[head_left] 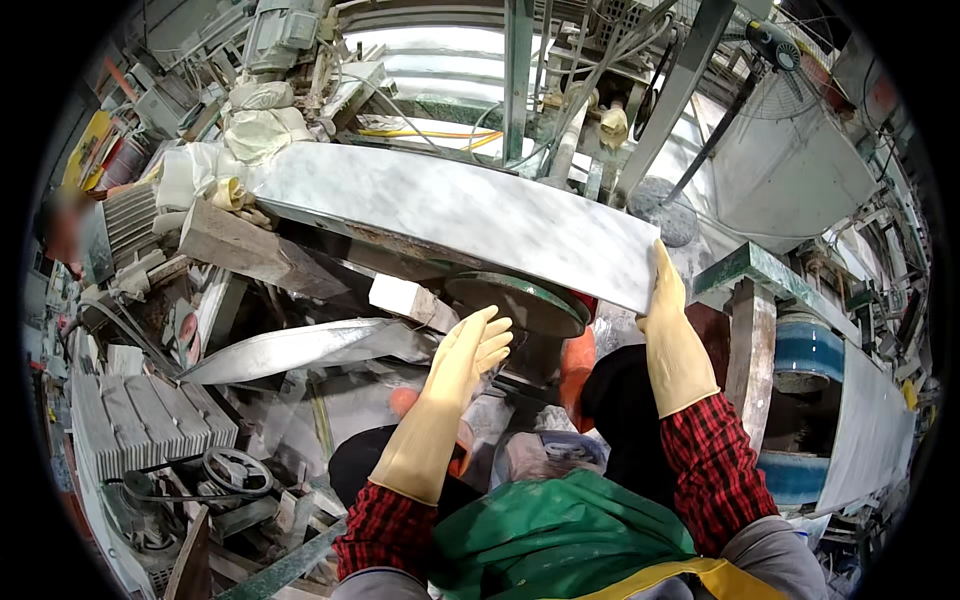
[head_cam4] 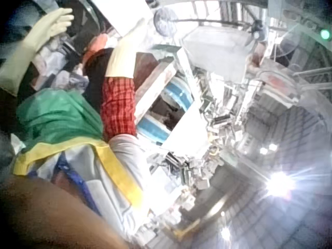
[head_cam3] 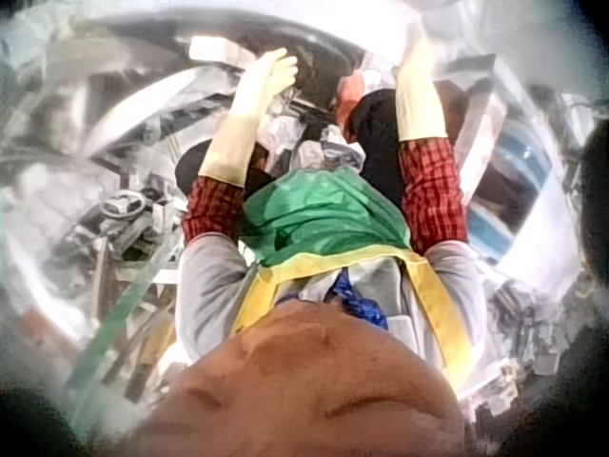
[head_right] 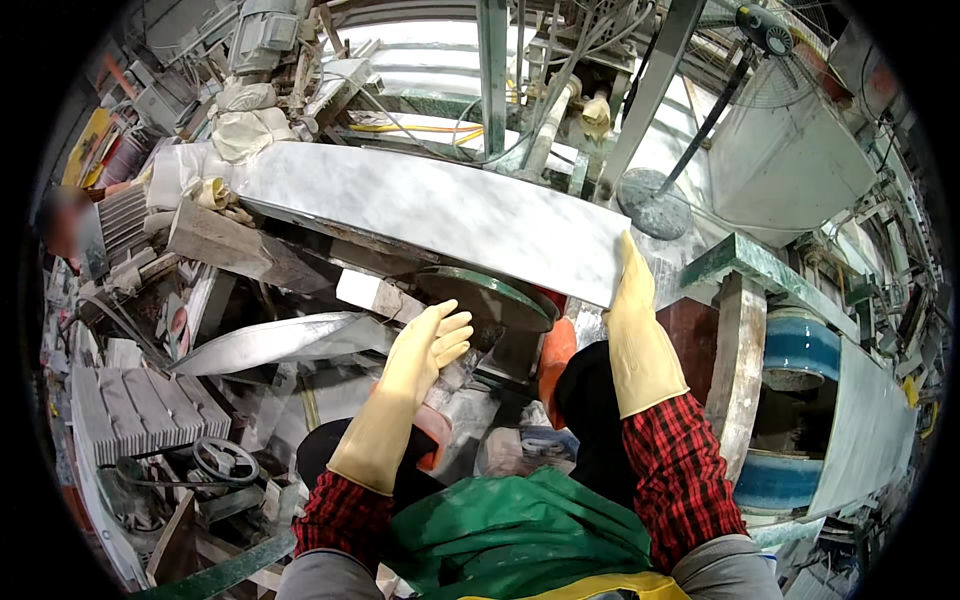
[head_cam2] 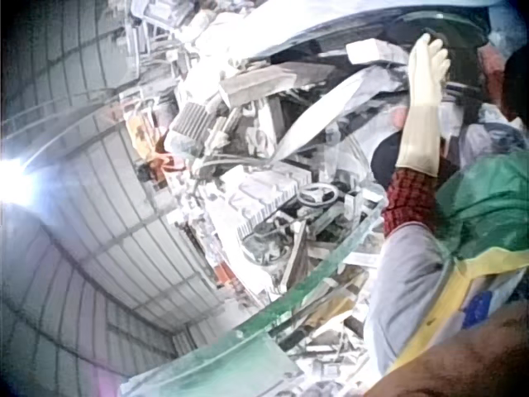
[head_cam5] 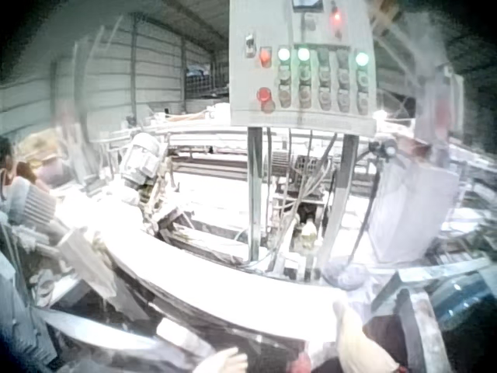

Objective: The person repeatedly picks up rectangular ceramic tiles and presses them against a rotating red polishing wheel to smooth the edges. They handle the tiles one at a time, flipping them to treat different sides, and place them back on a nearby surface after each pass.

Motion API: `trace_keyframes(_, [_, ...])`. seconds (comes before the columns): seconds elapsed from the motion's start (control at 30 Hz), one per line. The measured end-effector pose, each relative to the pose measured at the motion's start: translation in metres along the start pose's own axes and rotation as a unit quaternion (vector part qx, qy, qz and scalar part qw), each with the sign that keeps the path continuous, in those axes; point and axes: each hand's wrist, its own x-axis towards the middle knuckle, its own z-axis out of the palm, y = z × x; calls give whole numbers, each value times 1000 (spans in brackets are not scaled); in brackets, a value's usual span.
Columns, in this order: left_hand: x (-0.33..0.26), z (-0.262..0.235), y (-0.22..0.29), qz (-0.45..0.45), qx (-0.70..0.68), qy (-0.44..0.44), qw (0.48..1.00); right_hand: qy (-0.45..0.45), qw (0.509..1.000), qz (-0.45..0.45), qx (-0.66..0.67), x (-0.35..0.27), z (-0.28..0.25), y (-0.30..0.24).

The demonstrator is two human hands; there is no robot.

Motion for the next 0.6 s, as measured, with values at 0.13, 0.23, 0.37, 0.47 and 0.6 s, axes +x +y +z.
trace_keyframes(0.13, [0,-1,2,-15,1,17,1000,40,999,-7,26,-7,10,-4])
trace_keyframes(0.23, [-6,-1,0,-5,-6,10,1000,62,998,-6,20,-11,17,-7])
trace_keyframes(0.37, [-6,-4,-3,-2,3,-4,1000,62,998,3,1,-17,22,-11])
trace_keyframes(0.47, [-7,-1,-3,-4,7,-7,1000,62,998,-6,6,-13,22,-7])
trace_keyframes(0.6, [-9,-1,-3,2,1,-4,1000,45,998,-20,27,-12,22,-4])
